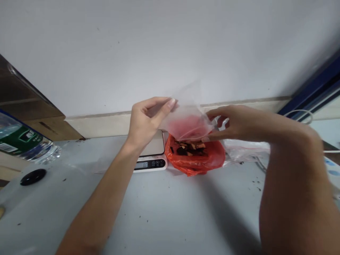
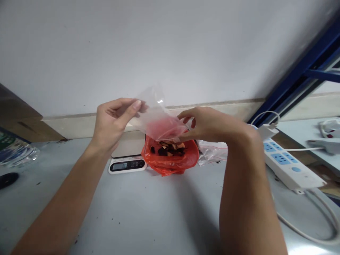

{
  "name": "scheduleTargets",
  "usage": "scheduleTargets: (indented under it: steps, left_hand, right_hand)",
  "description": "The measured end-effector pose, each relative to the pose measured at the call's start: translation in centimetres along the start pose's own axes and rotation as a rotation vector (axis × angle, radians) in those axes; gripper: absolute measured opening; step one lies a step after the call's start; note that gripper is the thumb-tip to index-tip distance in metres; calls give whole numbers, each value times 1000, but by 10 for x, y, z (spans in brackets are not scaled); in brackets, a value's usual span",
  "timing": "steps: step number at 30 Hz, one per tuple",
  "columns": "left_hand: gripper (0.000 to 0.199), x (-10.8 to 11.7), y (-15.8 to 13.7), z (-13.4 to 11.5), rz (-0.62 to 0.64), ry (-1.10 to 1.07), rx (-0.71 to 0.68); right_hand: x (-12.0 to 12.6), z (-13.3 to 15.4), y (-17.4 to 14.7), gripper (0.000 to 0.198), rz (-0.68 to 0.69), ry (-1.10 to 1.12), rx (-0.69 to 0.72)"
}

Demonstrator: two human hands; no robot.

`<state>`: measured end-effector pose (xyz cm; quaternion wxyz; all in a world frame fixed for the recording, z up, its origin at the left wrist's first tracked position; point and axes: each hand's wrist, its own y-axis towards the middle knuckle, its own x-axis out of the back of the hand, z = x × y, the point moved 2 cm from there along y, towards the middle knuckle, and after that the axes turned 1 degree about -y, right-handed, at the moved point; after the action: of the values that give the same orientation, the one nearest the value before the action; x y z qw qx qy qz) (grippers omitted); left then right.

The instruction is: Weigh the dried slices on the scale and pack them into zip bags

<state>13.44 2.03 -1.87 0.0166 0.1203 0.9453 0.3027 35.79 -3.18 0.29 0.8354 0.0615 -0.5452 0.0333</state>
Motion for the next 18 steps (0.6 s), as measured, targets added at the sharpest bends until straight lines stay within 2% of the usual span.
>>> scheduleTargets:
  steps: [2,5,8,10,12,14,18]
  left_hand:
    - [18,8,3,-1,-52,-45,39]
    - [19,27,9,1,-134,-62,155]
    - [18,47,12,5,-94,-6,234]
    - [26,60,12,8,-60,71,219]
    - [37,74,11,11,-103,117,180]
    - [33,89,10,14,-185,110,188]
    - [14,127,5,19,-306,150,360]
  right_hand:
    - [-5,2,6,35,-2,56,-19]
    - [-12,5,14,29,-71,342,-5]
    - [-21,12,19,25,-102,640,10]
    - [-28,22,21,24,-83,753,-3]
    - [-35,34,22,26,-77,838,-34]
    - [-42,48,24,30,-94,902,-67]
    - [-61,82,35,35,-180,848,-13]
